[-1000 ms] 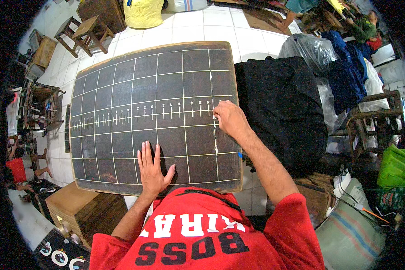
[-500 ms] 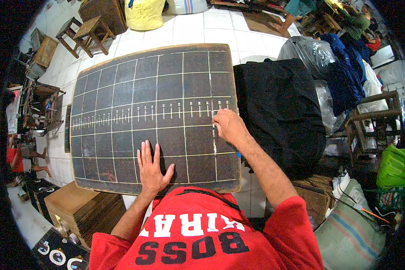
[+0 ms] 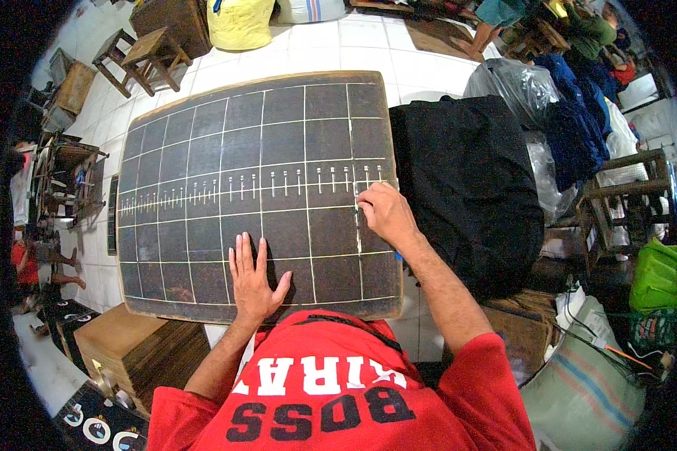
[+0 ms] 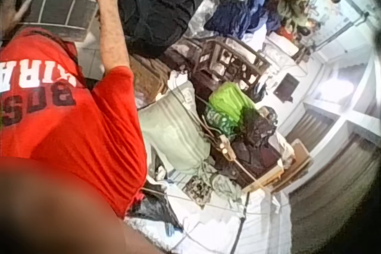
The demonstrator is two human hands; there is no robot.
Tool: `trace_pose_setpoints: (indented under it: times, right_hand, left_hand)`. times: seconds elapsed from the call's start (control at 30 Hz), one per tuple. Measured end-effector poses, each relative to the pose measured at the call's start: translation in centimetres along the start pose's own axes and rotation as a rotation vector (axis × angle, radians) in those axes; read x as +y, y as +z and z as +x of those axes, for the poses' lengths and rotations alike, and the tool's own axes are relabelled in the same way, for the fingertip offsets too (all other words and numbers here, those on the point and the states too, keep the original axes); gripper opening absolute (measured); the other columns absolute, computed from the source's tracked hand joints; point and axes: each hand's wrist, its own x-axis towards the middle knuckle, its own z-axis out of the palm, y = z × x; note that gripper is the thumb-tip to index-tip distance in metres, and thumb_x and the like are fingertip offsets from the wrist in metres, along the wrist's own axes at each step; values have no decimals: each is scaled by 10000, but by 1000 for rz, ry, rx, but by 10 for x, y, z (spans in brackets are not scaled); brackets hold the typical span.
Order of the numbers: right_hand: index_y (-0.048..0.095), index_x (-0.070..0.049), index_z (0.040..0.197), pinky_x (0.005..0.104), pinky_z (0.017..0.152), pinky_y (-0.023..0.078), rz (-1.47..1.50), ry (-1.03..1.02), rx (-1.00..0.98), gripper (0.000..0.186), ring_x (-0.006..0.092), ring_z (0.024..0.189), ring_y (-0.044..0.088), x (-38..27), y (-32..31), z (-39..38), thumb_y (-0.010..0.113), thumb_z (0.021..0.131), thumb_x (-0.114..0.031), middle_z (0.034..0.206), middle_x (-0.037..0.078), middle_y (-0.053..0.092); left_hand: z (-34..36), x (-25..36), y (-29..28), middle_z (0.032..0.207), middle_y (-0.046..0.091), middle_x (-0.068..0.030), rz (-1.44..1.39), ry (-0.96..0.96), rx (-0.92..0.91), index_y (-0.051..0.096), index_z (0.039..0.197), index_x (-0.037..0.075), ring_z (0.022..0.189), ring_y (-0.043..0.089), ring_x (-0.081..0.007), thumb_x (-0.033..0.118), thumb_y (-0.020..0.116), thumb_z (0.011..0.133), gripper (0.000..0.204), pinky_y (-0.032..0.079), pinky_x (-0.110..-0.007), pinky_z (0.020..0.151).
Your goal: The person places black t-shirts onto a gridded wooden board, smoothing them flat with both hands. They then remove the board and repeat the process with another shirt, ensuring each garment is aligned and wrinkle-free on the board.
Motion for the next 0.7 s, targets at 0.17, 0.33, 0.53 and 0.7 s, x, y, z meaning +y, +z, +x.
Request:
trace_pose_setpoints:
  times: [0.17, 0.33, 0.53, 0.7]
  right_hand:
    - [743, -17, 933, 445, 854, 560, -62, -54, -41, 62, 345, 944, 675, -4, 0, 1, 753, 888, -58, 924, 136, 682]
    - [737, -15, 928, 446, 875, 551, -98, -46, -87, 59, 342, 951, 666, -8, -1, 2, 746, 880, -48, 930, 134, 678]
    - [737, -27, 916, 446, 885, 543, -134, -68, -195, 50, 342, 942, 659, -11, -9, 1, 743, 871, -49, 918, 127, 683]
    - [728, -42, 905, 421, 844, 554, -64, 26, -320, 71, 317, 917, 672, -16, -23, -12, 771, 865, -81, 880, 109, 687]
  left_hand:
    - [0, -1, 0, 1699, 237, -336, -4, 7, 2, 387, 1610, -8, 1611, 194, -466, 449, 747, 910, 911, 155, -604, 1300]
    - [0, 0, -1, 1699, 246, -330, -5, -8, -8, 383, 1612, -10, 1611, 195, -463, 452, 750, 907, 919, 157, -604, 1300]
    - [0, 0, -1, 1701, 250, -317, -15, -3, 11, 385, 1613, -5, 1609, 200, -461, 458, 751, 906, 921, 165, -605, 1298]
    - [1, 1, -2, 1692, 268, -317, -16, -2, 22, 403, 1602, -8, 1603, 216, -460, 456, 757, 902, 911, 174, -610, 1294]
